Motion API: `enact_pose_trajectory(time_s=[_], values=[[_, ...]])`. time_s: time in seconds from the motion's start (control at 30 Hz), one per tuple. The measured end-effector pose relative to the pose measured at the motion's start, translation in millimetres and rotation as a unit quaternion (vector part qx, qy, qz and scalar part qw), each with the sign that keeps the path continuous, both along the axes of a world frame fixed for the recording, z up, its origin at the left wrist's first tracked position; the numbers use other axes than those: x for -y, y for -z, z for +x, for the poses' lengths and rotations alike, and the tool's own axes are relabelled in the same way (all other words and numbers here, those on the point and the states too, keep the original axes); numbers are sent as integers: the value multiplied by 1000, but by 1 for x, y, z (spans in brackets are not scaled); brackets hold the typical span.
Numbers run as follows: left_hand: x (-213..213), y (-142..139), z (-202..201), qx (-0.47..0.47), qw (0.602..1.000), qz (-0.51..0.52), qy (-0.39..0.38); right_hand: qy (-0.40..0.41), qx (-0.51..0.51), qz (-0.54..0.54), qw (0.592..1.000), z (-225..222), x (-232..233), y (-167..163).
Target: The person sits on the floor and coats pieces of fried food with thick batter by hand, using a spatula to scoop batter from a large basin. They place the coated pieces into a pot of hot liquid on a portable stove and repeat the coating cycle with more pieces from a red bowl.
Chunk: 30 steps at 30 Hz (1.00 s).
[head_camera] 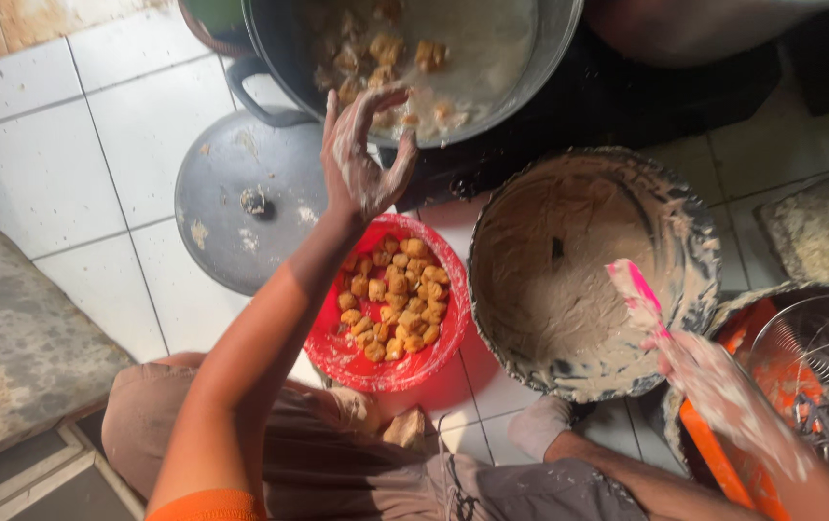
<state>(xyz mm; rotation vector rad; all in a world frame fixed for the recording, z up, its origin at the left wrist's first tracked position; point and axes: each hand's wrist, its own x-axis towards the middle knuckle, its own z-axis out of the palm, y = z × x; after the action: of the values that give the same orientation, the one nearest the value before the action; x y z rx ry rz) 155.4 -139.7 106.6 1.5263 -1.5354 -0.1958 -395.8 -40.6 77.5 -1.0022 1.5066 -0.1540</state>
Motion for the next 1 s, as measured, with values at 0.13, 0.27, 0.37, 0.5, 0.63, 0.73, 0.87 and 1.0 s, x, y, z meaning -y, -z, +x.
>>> enact_pose_trajectory(time_s=[0.13,0.27,0.37,0.5,0.63,0.73,0.87,1.0], values=[[-61,63,-11,-8,1000,-7,-4,135,-86,121,980,10,62,87],[-124,155,-23,15,979,197,-49,237,152,2,960,33,95,124],[-177,209,-27,110,905,404,-74,228,331,-97,911,55,84,143],[-220,244,-29,204,812,547,-5,314,157,-95,931,99,56,176],[-218,252,-23,198,809,553,11,389,178,-41,903,119,65,197],[-214,252,-15,188,786,588,30,367,208,-42,906,129,83,207],[-221,257,-7,270,772,573,54,386,189,-24,902,143,104,220],[-226,261,2,191,802,565,26,410,188,-38,892,149,113,229]])
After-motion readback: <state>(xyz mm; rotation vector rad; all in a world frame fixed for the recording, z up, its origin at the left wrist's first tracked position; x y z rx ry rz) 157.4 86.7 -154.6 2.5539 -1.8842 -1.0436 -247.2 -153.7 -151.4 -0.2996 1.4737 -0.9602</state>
